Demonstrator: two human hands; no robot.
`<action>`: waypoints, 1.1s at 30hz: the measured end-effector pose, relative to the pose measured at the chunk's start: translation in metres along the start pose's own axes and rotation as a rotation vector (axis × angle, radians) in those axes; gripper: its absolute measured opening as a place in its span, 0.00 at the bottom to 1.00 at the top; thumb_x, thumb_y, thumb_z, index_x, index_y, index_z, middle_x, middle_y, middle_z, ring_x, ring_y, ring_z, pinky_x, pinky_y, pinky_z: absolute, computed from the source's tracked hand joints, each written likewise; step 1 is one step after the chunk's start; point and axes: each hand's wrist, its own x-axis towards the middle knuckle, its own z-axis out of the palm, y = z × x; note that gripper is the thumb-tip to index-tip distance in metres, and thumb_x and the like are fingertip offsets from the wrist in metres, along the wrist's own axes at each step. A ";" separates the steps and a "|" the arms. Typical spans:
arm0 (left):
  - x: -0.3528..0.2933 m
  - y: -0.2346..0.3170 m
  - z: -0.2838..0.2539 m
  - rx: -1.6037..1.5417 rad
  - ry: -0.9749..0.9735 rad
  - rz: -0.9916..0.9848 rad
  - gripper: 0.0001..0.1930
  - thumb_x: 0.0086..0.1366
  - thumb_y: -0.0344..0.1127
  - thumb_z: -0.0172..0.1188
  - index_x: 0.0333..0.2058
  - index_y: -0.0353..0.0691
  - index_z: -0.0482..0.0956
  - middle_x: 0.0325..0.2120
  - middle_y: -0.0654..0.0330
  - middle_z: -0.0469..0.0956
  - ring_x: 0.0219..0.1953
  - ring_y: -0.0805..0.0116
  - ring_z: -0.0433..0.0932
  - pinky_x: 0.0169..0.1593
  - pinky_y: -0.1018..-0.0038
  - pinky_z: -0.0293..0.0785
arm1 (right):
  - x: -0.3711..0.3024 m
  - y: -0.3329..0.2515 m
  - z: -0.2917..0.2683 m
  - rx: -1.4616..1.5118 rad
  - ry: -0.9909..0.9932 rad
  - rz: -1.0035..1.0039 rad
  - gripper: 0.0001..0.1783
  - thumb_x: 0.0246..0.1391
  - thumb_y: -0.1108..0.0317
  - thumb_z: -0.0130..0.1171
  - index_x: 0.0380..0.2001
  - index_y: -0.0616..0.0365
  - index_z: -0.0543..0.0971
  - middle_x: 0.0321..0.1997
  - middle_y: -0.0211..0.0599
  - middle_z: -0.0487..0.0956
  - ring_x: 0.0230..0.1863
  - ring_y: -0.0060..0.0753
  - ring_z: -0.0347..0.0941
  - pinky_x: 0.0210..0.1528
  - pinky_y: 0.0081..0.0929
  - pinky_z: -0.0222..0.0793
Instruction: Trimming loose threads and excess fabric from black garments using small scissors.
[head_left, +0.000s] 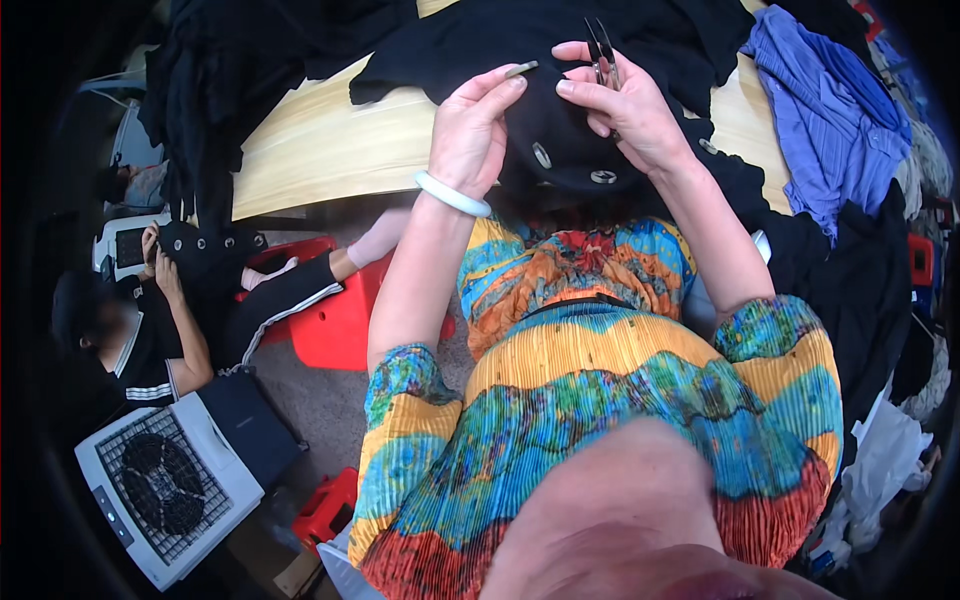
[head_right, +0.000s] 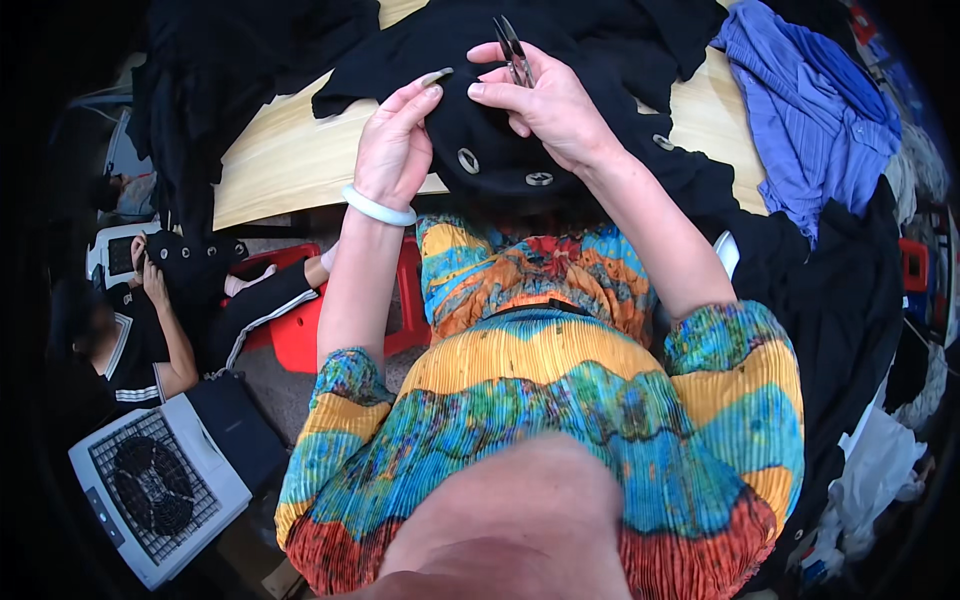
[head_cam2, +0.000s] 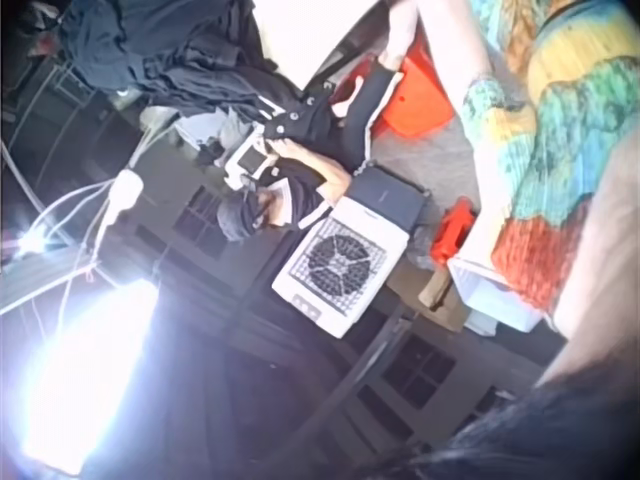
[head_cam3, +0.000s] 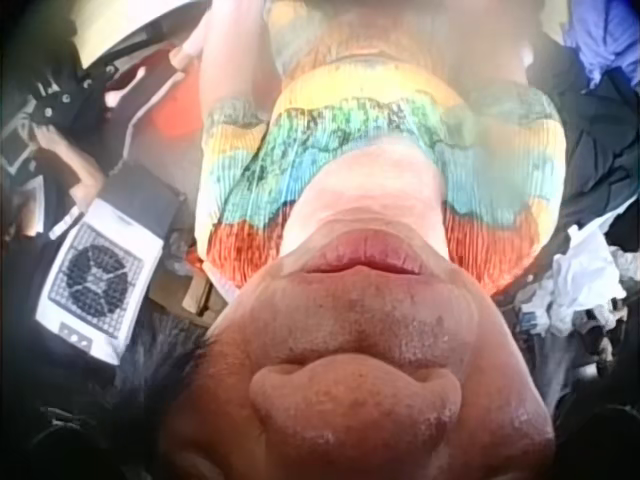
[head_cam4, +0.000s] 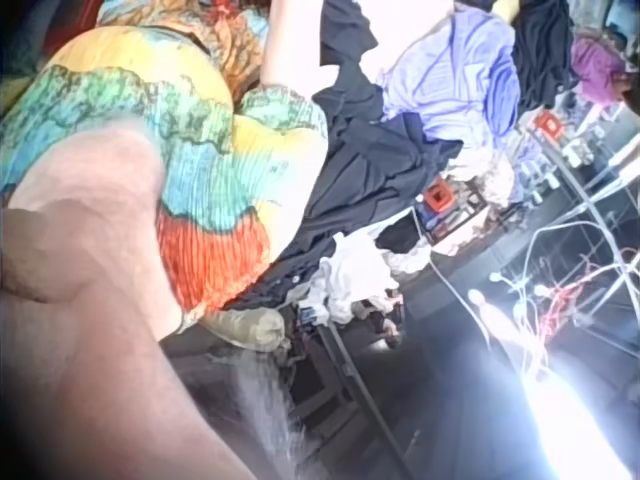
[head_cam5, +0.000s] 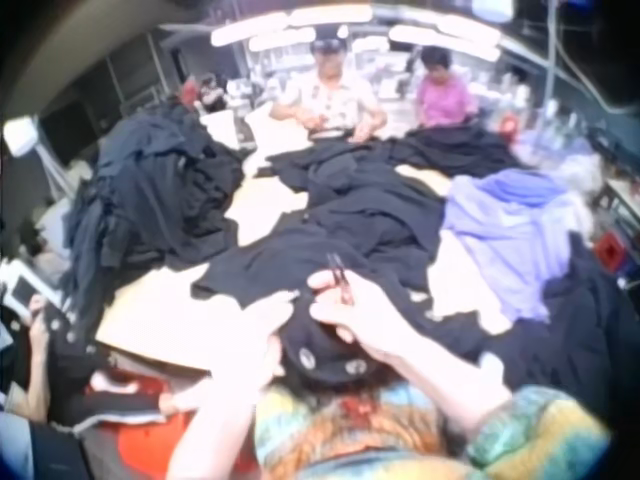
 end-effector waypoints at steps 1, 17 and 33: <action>0.001 0.000 0.000 -0.039 -0.005 0.026 0.08 0.53 0.22 0.54 0.33 0.31 0.73 0.32 0.55 0.75 0.35 0.73 0.73 0.43 0.82 0.67 | 0.000 0.001 0.000 0.089 -0.008 0.047 0.19 0.45 0.73 0.55 0.43 0.59 0.68 0.25 0.21 0.71 0.15 0.05 0.57 0.15 0.06 0.51; -0.043 -0.058 0.022 0.472 0.246 0.067 0.24 0.51 0.37 0.60 0.40 0.31 0.59 0.32 0.57 0.67 0.32 0.75 0.67 0.35 0.80 0.66 | 0.015 -0.004 0.007 0.375 0.062 0.118 0.14 0.46 0.76 0.53 0.40 0.60 0.70 0.18 0.18 0.63 0.11 0.06 0.50 0.14 0.08 0.45; 0.000 0.063 0.010 0.122 -0.317 0.027 0.23 0.51 0.23 0.52 0.48 0.28 0.61 0.37 0.58 0.72 0.38 0.74 0.71 0.46 0.80 0.65 | 0.028 -0.097 -0.008 0.149 0.374 -0.195 0.11 0.44 0.74 0.55 0.34 0.57 0.70 0.16 0.19 0.64 0.10 0.10 0.54 0.12 0.10 0.52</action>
